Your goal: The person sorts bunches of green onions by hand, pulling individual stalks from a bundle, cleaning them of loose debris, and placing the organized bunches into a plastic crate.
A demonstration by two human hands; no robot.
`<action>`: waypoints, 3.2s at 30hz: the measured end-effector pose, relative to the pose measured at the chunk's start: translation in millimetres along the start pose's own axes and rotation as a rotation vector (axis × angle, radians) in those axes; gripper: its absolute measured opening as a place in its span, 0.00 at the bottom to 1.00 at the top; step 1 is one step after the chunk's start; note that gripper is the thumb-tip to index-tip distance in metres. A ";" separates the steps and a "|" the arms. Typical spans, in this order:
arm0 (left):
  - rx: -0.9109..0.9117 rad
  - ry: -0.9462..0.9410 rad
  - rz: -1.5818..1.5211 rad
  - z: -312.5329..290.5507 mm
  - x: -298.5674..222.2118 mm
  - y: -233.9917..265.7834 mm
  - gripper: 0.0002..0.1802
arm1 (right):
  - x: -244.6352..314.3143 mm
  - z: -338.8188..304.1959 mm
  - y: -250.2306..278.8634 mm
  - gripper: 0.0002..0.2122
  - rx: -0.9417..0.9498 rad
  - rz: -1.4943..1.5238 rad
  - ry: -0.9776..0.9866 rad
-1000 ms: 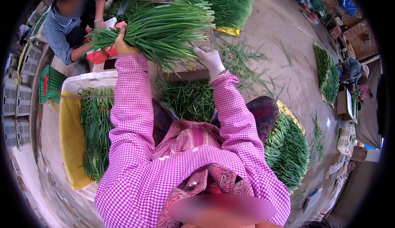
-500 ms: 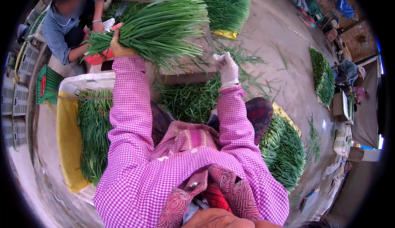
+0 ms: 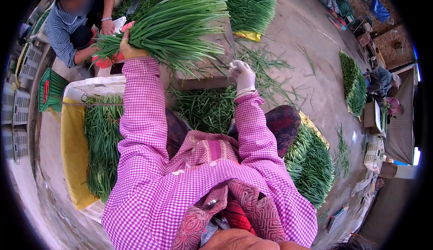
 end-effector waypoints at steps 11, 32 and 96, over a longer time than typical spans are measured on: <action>-0.035 0.032 0.048 -4.5 3.8 2.0 0.19 | -20.1 -1.1 -48.1 0.16 0.108 -0.503 0.150; -0.116 -0.079 0.104 -19.3 6.5 -16.3 0.20 | 20.1 -6.1 -100.4 0.13 0.434 -0.290 -0.031; 0.467 -0.365 0.261 -49.5 -29.7 -56.8 0.11 | 140.0 32.5 -82.1 0.09 0.743 0.615 0.111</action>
Point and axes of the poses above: each hand's wrist, its own z-axis towards the middle knuckle, its own y-axis out of the back of the hand, x = y × z, the point moved 6 cm from there along z, towards the middle knuckle, and after that the axes turned 13 degrees about z, right-handed, at the moved point
